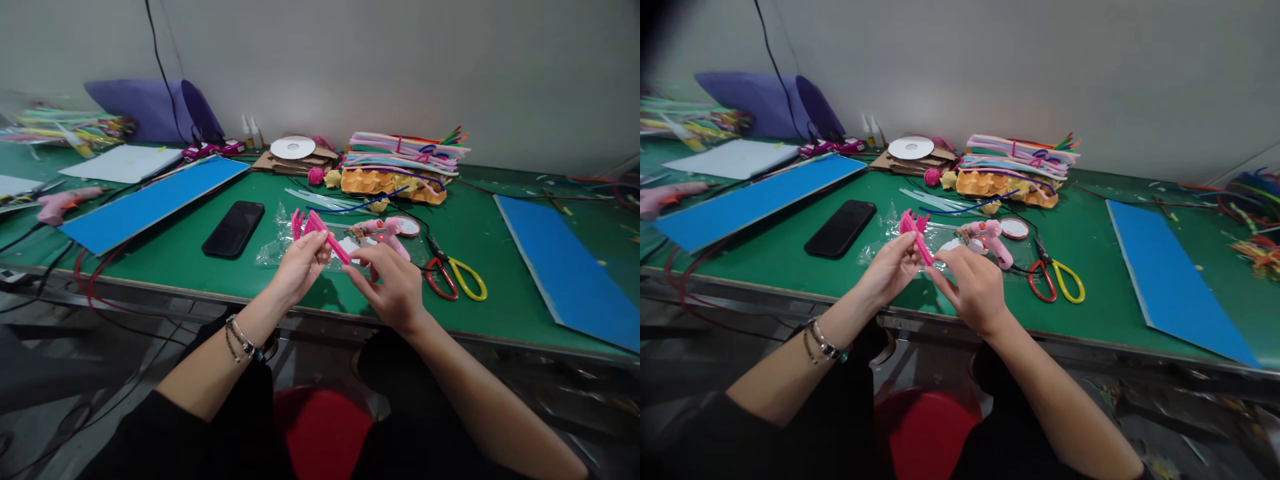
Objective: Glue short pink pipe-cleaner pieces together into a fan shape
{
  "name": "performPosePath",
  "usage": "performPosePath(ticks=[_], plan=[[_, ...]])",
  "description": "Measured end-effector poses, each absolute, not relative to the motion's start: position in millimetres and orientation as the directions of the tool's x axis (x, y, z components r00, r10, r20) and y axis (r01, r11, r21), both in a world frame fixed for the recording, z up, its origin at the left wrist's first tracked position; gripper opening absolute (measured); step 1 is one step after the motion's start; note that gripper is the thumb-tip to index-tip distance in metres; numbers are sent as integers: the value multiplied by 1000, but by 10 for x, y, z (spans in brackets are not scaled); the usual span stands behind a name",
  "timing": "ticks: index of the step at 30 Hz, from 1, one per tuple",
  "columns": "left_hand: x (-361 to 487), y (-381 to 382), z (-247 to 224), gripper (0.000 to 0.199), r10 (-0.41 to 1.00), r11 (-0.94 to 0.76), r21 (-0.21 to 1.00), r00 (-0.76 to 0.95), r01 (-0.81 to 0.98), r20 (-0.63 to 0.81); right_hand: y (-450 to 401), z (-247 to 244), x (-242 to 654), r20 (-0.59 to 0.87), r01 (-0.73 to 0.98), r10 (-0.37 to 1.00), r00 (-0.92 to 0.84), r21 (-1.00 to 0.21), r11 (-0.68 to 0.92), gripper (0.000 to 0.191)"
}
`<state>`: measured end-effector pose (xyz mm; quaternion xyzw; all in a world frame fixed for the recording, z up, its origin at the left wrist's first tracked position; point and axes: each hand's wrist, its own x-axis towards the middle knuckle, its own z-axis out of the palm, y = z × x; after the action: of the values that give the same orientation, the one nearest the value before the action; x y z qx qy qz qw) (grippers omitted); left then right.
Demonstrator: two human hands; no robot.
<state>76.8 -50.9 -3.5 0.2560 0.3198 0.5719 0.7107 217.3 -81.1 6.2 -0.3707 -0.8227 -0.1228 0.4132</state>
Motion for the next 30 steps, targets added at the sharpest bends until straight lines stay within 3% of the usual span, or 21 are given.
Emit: performPosePath(ticks=[15,30], plan=[[773,-521,-14,15,973,231,709,162,-666,-164,-820,71,2144,814,713,518,-265,-196,673,9],[795,-515,-36,14,967,253,681,163,-687,-196,-812,93,2147,838,682,475,-269,-183,708,8]])
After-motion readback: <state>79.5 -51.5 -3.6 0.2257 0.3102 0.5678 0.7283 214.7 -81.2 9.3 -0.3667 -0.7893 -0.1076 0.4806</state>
